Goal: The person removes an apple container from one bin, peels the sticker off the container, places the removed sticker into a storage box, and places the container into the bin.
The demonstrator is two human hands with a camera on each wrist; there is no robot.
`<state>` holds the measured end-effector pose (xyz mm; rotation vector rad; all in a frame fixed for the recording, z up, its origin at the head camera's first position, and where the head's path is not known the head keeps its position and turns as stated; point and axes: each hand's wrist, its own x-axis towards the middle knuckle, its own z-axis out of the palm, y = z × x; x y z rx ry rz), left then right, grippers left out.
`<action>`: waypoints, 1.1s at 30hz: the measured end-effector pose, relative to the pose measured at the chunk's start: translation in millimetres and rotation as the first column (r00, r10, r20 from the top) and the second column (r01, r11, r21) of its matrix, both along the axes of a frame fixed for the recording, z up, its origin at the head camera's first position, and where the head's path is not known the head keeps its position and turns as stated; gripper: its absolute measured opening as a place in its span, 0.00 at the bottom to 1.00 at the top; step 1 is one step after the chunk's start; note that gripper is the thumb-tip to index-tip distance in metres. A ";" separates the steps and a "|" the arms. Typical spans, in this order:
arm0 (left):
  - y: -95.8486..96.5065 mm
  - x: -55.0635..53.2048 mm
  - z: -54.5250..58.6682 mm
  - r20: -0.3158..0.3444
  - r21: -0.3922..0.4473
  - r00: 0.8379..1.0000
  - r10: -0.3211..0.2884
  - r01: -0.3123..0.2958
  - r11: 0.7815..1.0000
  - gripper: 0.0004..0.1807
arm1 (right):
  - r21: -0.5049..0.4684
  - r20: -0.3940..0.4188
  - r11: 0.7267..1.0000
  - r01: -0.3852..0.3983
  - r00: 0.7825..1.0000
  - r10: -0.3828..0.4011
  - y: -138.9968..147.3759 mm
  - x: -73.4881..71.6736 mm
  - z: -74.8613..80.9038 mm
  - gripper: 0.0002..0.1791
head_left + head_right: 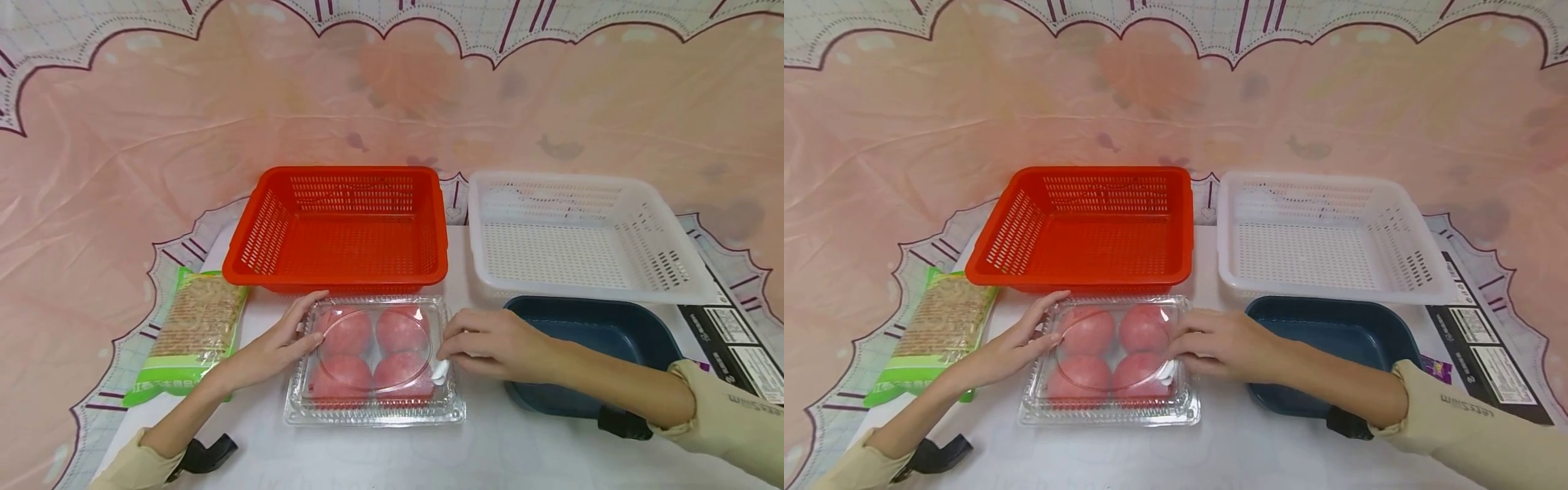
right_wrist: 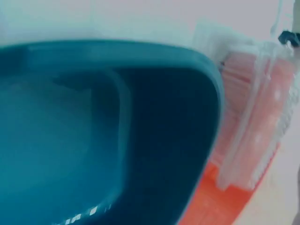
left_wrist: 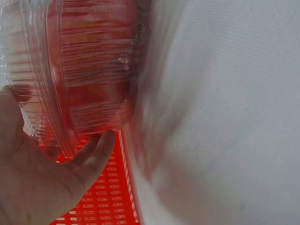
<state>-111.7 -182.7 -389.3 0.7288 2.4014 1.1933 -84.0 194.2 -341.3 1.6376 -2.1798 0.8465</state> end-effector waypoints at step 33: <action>0.7 0.5 0.4 0.002 -0.020 1.000 0.005 -0.005 1.000 0.35 | 0.397 0.438 0.813 0.425 0.691 -0.575 165.7 24.8 -37.4 0.04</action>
